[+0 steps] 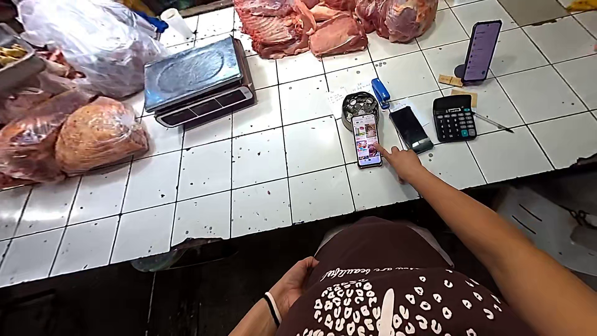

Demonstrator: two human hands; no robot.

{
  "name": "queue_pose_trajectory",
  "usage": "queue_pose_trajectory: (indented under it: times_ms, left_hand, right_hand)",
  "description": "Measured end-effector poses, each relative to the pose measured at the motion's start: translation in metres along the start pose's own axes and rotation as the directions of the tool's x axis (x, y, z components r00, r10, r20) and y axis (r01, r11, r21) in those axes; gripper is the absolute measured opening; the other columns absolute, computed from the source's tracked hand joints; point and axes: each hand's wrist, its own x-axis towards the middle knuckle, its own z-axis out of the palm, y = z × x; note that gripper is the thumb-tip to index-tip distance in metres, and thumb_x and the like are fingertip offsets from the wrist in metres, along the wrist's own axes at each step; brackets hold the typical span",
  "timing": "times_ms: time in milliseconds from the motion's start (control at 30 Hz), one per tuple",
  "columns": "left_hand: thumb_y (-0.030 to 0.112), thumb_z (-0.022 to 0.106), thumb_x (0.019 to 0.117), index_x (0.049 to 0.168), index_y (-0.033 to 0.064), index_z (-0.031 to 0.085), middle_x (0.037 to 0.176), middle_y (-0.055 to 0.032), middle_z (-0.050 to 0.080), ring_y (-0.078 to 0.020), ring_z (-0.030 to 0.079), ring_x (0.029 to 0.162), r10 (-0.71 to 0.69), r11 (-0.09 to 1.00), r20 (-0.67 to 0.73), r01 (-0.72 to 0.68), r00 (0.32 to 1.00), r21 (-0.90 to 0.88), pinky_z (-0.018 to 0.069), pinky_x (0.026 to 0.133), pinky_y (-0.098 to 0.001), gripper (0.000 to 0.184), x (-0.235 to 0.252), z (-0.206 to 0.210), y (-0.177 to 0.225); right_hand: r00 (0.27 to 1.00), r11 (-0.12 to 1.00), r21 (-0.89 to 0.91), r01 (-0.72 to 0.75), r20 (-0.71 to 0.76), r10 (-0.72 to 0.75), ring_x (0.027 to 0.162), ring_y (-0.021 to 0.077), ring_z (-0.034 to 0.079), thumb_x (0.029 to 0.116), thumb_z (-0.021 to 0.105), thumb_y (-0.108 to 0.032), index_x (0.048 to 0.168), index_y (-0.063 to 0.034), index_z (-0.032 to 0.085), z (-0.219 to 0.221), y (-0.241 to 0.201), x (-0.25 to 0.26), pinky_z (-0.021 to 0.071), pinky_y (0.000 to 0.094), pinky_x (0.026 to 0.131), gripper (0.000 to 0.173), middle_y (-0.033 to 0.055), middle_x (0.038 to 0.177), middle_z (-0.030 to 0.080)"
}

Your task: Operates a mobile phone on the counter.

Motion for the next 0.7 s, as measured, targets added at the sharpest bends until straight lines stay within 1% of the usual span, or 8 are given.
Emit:
queue_pose_trajectory:
  times_ms: [100, 167, 300, 367, 467, 567, 633, 700]
  left_hand:
    - [0.011, 0.037, 0.1024, 0.074, 0.0123, 0.052, 0.058, -0.0037, 0.060, -0.0081, 0.060, 0.048, 0.006, 0.997, 0.021, -0.004, 1.000, -0.072, 0.0495, 0.043, -0.0218, 0.032, 0.002, -0.010, -0.005]
    - [0.011, 0.036, 0.1031, 0.076, 0.0118, 0.053, 0.060, -0.0041, 0.062, -0.0086, 0.061, 0.050, 0.026, 0.994, 0.031, -0.023, 0.999, -0.107, 0.0505, 0.044, -0.0221, 0.032, 0.001, -0.016, -0.011]
    - [0.011, 0.036, 0.1031, 0.076, 0.0117, 0.054, 0.060, -0.0042, 0.063, -0.0083, 0.062, 0.049, 0.046, 0.980, 0.018, -0.042, 0.999, -0.194, 0.0510, 0.044, -0.0220, 0.032, 0.001, -0.028, -0.027]
    - [0.011, 0.036, 0.1029, 0.075, 0.0123, 0.054, 0.060, -0.0035, 0.064, -0.0078, 0.063, 0.050, 0.069, 0.971, 0.031, -0.060, 0.997, -0.233, 0.0512, 0.044, -0.0216, 0.034, 0.005, -0.035, -0.037]
    - [0.012, 0.034, 0.1041, 0.077, 0.0126, 0.055, 0.061, -0.0031, 0.065, -0.0076, 0.064, 0.051, 0.089, 0.959, 0.044, -0.074, 0.995, -0.275, 0.0522, 0.046, -0.0216, 0.034, 0.011, -0.045, -0.053]
    - [0.015, 0.036, 0.1028, 0.081, 0.0098, 0.058, 0.065, -0.0065, 0.068, -0.0107, 0.066, 0.054, 0.045, 0.932, 0.107, -0.003, 0.993, -0.363, 0.0541, 0.048, -0.0245, 0.032, 0.023, -0.058, -0.068]
    - [0.016, 0.035, 0.1036, 0.081, 0.0096, 0.058, 0.065, -0.0067, 0.068, -0.0107, 0.066, 0.054, 0.041, 0.915, 0.104, 0.004, 0.994, -0.403, 0.0540, 0.047, -0.0244, 0.032, 0.025, -0.059, -0.076]
    - [0.018, 0.035, 0.1040, 0.082, 0.0091, 0.059, 0.066, -0.0071, 0.068, -0.0111, 0.066, 0.054, 0.036, 0.898, 0.104, 0.013, 0.994, -0.440, 0.0541, 0.047, -0.0245, 0.034, 0.025, -0.059, -0.083]
  right_hand:
    - [1.000, 1.000, -0.003, -0.004, 0.012, 0.004, 0.098, 0.0504, 0.065, 0.0782, 0.081, 0.007, 0.167, -0.0345, 0.002, -0.002, -0.001, 0.001, 0.0527, 0.0624, 0.082, 0.126, 0.0323, 0.130, 0.055]
    - [1.000, 1.000, -0.006, -0.004, 0.014, 0.005, 0.099, 0.0507, 0.065, 0.0768, 0.084, 0.006, 0.167, -0.0335, 0.000, -0.005, -0.001, 0.000, 0.0528, 0.0622, 0.082, 0.129, 0.0326, 0.130, 0.055]
    - [1.000, 0.999, -0.032, -0.003, 0.008, 0.003, 0.095, 0.0498, 0.066, 0.0747, 0.087, 0.003, 0.167, -0.0313, -0.003, -0.004, -0.002, 0.001, 0.0533, 0.0611, 0.082, 0.133, 0.0324, 0.130, 0.054]
    - [1.000, 1.000, -0.021, 0.004, 0.002, -0.004, 0.094, 0.0502, 0.066, 0.0702, 0.091, 0.002, 0.167, -0.0310, -0.003, -0.003, -0.001, 0.001, 0.0534, 0.0623, 0.081, 0.139, 0.0322, 0.130, 0.054]
    - [1.000, 0.999, -0.035, 0.019, 0.026, -0.018, 0.096, 0.0496, 0.066, 0.0670, 0.094, -0.001, 0.166, -0.0305, -0.006, -0.005, 0.001, 0.002, 0.0533, 0.0622, 0.083, 0.144, 0.0307, 0.133, 0.052]
    - [0.999, 0.998, -0.051, 0.038, 0.040, -0.036, 0.100, 0.0512, 0.065, 0.0684, 0.094, -0.003, 0.167, -0.0274, -0.005, -0.007, 0.001, 0.002, 0.0523, 0.0636, 0.085, 0.141, 0.0327, 0.137, 0.050]
    - [0.998, 0.997, -0.067, 0.040, 0.045, -0.038, 0.100, 0.0508, 0.065, 0.0690, 0.094, -0.006, 0.167, -0.0276, -0.006, -0.007, 0.003, 0.002, 0.0524, 0.0636, 0.085, 0.141, 0.0326, 0.139, 0.049]
    - [0.998, 0.995, -0.087, 0.050, 0.054, -0.046, 0.100, 0.0491, 0.066, 0.0693, 0.095, -0.010, 0.166, -0.0284, -0.009, -0.008, 0.006, 0.003, 0.0534, 0.0618, 0.084, 0.143, 0.0315, 0.138, 0.049]
